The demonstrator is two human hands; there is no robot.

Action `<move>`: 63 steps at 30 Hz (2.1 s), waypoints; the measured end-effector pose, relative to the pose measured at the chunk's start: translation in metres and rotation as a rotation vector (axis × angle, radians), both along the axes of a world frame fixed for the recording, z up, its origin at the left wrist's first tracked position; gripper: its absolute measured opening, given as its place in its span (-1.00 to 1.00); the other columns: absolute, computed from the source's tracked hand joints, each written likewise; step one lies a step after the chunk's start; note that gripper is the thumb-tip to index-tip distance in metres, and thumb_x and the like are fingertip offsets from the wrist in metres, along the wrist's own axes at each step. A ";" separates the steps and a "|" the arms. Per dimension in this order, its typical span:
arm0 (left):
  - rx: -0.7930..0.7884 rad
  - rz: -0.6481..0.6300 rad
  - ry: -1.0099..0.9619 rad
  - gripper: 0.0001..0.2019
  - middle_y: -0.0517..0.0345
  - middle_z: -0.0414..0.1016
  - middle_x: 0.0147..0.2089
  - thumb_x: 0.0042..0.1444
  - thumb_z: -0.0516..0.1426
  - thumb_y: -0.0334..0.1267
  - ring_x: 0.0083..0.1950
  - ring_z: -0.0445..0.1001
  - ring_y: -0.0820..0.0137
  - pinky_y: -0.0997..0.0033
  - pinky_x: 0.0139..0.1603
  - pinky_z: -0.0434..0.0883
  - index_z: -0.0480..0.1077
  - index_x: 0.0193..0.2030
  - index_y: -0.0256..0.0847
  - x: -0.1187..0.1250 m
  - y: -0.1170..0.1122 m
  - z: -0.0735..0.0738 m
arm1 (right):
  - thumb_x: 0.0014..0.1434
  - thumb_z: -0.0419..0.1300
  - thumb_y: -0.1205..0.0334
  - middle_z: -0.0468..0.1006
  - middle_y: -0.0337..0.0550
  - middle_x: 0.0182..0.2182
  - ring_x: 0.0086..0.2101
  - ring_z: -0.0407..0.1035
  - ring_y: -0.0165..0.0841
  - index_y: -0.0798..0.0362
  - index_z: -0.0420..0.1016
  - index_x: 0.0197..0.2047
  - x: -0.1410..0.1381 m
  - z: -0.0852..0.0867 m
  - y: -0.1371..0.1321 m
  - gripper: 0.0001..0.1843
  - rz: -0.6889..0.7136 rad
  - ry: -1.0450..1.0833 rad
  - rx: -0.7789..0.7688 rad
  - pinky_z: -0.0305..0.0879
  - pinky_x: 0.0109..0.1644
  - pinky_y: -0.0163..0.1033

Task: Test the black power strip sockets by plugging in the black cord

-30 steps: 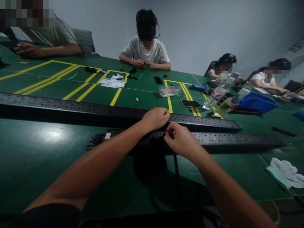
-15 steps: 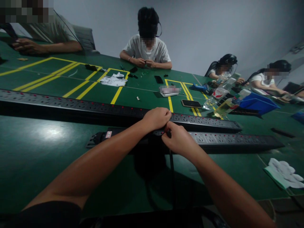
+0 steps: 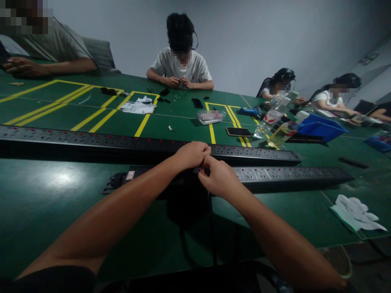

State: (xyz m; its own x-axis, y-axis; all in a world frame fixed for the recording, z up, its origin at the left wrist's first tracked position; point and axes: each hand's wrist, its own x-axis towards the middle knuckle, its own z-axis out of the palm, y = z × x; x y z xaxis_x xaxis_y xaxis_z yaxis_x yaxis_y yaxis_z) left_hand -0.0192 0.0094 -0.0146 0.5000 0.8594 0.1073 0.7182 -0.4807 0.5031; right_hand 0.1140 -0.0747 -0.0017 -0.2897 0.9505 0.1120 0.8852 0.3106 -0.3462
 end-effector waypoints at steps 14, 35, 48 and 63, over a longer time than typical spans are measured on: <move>0.084 0.035 0.252 -0.61 0.00 0.59 -0.22 0.26 -0.10 -0.10 -0.21 0.53 0.22 0.30 -0.19 0.38 0.52 -0.27 -0.16 0.008 -0.012 0.006 | 0.13 0.23 0.02 0.42 0.05 0.01 0.02 0.26 -0.10 0.05 0.36 0.14 0.081 0.008 0.009 -0.46 0.403 0.002 0.001 0.15 0.08 0.00; -0.153 -0.275 0.389 -0.63 0.06 0.57 0.00 0.22 -0.04 -0.04 -0.12 0.51 0.19 0.33 -0.24 0.31 0.49 -0.01 -0.03 -0.014 -0.025 0.031 | -0.18 0.42 -0.08 0.52 -0.11 -0.15 -0.17 0.39 -0.17 -0.04 0.40 0.07 0.096 -0.005 0.012 -0.26 0.296 -0.218 0.012 0.18 -0.14 -0.13; -0.350 -0.433 0.204 -0.61 0.11 0.56 -0.02 0.28 -0.09 -0.04 -0.10 0.49 0.35 0.45 -0.11 0.31 0.47 0.00 -0.12 -0.011 -0.004 0.006 | 0.29 0.05 0.09 0.45 0.00 -0.09 -0.04 0.29 -0.17 0.04 0.43 0.07 0.094 0.004 0.008 -0.64 0.395 0.049 -0.030 0.19 0.06 -0.04; -0.355 -0.459 0.177 -0.57 0.08 0.55 -0.01 0.28 -0.08 0.03 -0.08 0.48 0.35 0.47 -0.09 0.30 0.45 0.02 -0.14 -0.011 -0.004 0.002 | 0.30 0.03 0.19 0.43 -0.02 -0.17 -0.11 0.28 -0.21 0.06 0.47 -0.04 0.085 -0.002 0.008 -0.73 0.362 0.065 0.017 0.21 0.03 -0.08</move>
State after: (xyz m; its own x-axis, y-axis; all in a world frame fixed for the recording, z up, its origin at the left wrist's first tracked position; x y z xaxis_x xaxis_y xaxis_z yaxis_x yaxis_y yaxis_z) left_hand -0.0304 0.0051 -0.0122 0.8120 0.5198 -0.2654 0.5649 -0.5855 0.5815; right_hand 0.1987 -0.0671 -0.0034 -0.5989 0.7855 0.1562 0.6931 0.6060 -0.3903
